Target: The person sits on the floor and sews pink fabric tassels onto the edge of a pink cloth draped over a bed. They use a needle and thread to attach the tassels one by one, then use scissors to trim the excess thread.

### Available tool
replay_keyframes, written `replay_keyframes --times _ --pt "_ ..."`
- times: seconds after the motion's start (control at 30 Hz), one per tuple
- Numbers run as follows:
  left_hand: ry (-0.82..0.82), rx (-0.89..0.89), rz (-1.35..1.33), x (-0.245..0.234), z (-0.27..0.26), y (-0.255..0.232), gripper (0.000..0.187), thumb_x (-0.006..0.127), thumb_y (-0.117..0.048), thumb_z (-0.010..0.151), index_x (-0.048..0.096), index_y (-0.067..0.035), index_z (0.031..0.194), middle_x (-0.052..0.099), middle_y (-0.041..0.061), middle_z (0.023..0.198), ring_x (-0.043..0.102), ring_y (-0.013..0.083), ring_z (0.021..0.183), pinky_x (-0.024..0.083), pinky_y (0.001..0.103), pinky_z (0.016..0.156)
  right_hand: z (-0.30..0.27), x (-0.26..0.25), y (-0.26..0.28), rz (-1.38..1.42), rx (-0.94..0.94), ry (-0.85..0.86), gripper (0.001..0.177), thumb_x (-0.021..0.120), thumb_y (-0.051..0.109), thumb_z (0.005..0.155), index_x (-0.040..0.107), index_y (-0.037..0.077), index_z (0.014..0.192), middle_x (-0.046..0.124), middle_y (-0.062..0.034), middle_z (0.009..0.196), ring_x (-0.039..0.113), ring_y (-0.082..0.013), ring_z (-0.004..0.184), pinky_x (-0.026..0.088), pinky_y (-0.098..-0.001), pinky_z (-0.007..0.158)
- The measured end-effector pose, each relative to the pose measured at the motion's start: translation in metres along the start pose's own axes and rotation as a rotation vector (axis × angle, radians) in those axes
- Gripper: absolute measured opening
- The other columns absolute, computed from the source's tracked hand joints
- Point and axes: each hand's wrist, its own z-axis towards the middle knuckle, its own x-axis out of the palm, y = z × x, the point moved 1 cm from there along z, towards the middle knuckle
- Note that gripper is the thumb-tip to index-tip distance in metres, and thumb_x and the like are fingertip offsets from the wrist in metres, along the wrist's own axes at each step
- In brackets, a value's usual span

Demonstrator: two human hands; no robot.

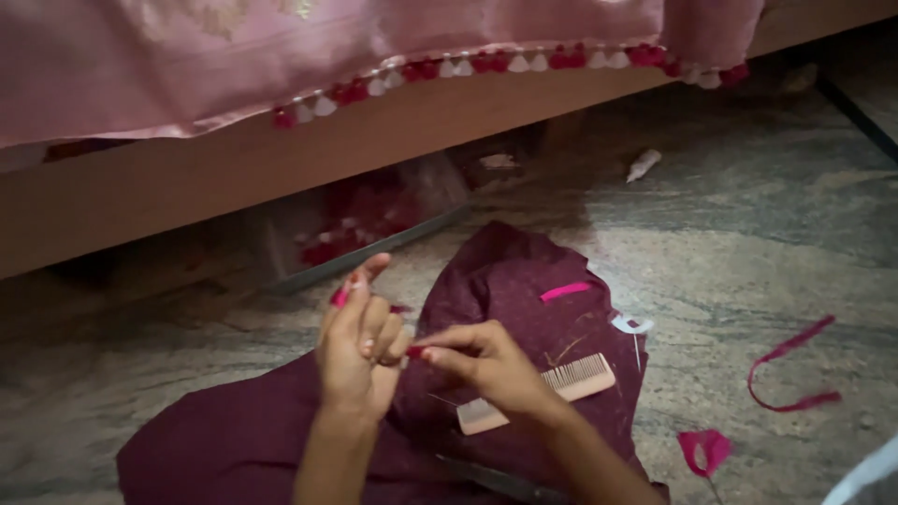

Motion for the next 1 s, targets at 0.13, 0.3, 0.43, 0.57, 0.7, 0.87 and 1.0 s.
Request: replay_keyframes --times 0.13,0.3,0.43,0.57,0.7,0.87,1.0 --pt "-0.105 0.099 0.05 -0.031 -0.006 -0.015 0.033 0.037 -0.022 0.111 0.058 -0.003 0.126 0.031 -0.008 0.049 0.024 0.0038 0.04 0.023 0.022 0.039 -0.014 -0.021 -0.016 -0.004 0.343 -0.081 0.022 0.073 0.014 0.094 0.079 -0.001 0.109 0.078 -0.0061 0.09 0.07 -0.0122 0.083 0.058 -0.0276 0.078" --pt "-0.135 0.118 0.088 -0.064 -0.004 -0.001 0.034 0.037 -0.022 0.11 0.061 -0.002 0.124 0.031 -0.007 0.048 0.025 0.0052 0.04 0.027 0.022 0.04 -0.038 -0.067 -0.035 -0.115 0.465 -0.101 0.021 0.072 0.017 0.093 0.08 0.002 0.104 0.078 -0.0028 0.087 0.071 -0.0107 0.083 0.06 -0.0263 0.078" --pt "-0.253 0.131 0.161 -0.085 -0.003 0.009 0.036 0.036 -0.021 0.111 0.062 0.001 0.121 0.03 -0.007 0.05 0.033 0.007 0.046 0.04 0.023 0.058 -0.052 -0.092 -0.037 -0.229 0.511 -0.092 0.021 0.072 0.019 0.094 0.082 0.003 0.104 0.076 -0.0032 0.085 0.068 -0.012 0.078 0.056 -0.0288 0.073" --pt "-0.305 0.114 0.179 -0.115 -0.002 0.017 0.038 0.037 -0.021 0.113 0.063 0.005 0.123 0.029 -0.007 0.053 0.032 0.0065 0.05 0.038 0.025 0.06 -0.058 -0.107 -0.027 -0.317 0.574 -0.165 0.02 0.072 0.018 0.09 0.082 0.007 0.103 0.081 -0.0007 0.09 0.072 -0.0095 0.085 0.057 -0.0271 0.083" --pt "-0.292 0.044 0.165 -0.126 -0.004 0.03 0.038 0.036 -0.021 0.113 0.062 0.004 0.125 0.03 -0.007 0.054 0.031 0.0072 0.051 0.038 0.025 0.06 -0.065 -0.114 -0.022 -0.301 0.61 -0.267 0.014 0.077 0.011 0.086 0.084 0.003 0.096 0.079 -0.0047 0.088 0.072 -0.0128 0.083 0.056 -0.0296 0.081" --pt "-0.363 -0.002 0.21 -0.176 0.005 0.074 0.038 0.042 -0.027 0.111 0.062 0.0 0.128 0.046 0.0 0.059 0.049 0.0126 0.062 0.046 0.028 0.07 -0.064 -0.111 -0.013 -0.363 0.671 -0.377 0.009 0.078 0.008 0.084 0.083 0.003 0.09 0.081 -0.008 0.081 0.072 -0.0157 0.073 0.058 -0.0315 0.073" --pt "-0.494 -0.138 0.637 -0.142 -0.007 0.075 0.044 0.049 -0.034 0.099 0.052 -0.011 0.136 0.075 -0.003 0.107 0.066 0.0131 0.101 0.046 0.033 0.087 -0.068 -0.104 -0.006 -0.374 0.697 -0.426 0.011 0.075 0.012 0.086 0.082 0.006 0.091 0.081 -0.0063 0.081 0.072 -0.0137 0.072 0.057 -0.03 0.069"
